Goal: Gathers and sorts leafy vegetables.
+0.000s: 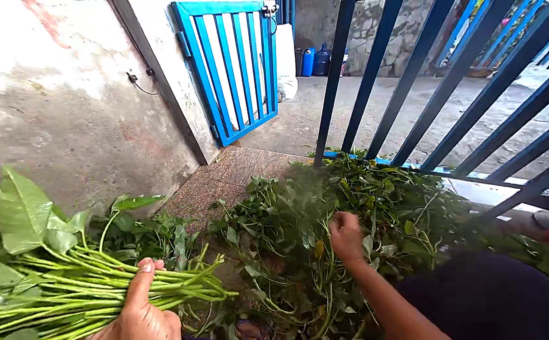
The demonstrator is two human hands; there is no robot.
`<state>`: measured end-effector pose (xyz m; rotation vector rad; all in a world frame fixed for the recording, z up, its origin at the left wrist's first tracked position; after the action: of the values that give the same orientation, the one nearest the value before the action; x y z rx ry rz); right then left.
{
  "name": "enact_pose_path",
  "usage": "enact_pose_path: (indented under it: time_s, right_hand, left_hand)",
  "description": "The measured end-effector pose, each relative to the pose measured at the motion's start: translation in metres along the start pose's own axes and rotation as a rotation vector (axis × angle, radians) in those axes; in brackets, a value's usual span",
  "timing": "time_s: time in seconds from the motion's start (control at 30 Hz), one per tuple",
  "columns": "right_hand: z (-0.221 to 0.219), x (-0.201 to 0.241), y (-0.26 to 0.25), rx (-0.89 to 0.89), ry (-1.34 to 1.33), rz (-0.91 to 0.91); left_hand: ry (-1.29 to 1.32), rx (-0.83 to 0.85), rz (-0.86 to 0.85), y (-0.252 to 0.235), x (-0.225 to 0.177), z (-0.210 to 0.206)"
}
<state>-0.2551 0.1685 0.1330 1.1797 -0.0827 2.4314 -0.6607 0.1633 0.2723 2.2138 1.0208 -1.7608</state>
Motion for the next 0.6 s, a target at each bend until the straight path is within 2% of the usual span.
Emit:
enact_pose_path:
  time_s: [0.1,0.2,0.3,0.4,0.53,0.6]
  right_hand:
    - [-0.102,0.015,-0.006,0.54,0.145,0.097]
    - [-0.202,-0.014,-0.004,0.88,0.301,0.046]
    - [-0.265,-0.037,0.011,1.032,0.338,-0.05]
    - [-0.304,-0.056,0.047,1.205,0.412,-0.021]
    - [-0.319,-0.075,0.082,1.246,0.719,0.056]
    - [-0.315,-0.078,0.084,1.234,0.755,0.099]
  left_hand:
    - [-0.019,-0.025,-0.013,-0.008,0.01,0.008]
    - [-0.032,-0.05,0.056,-0.008,0.014,0.014]
    - [-0.047,-0.049,0.107,-0.011,0.021,0.024]
    - [-0.077,-0.038,0.104,-0.015,0.027,0.037]
    - [-0.099,-0.059,0.119,-0.02,0.033,0.047]
    - [-0.108,-0.065,0.123,-0.021,0.034,0.048]
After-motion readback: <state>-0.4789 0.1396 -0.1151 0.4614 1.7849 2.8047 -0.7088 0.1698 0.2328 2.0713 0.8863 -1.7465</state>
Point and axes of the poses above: each hand's wrist, its own y-axis away from the middle knuckle, its own z-axis out of the back of the hand, x = y × z, the point moved 5 cm from there along -y, towards the middle knuckle, and after that the axes turned 14 degrees about x, right-handed, at the moved point
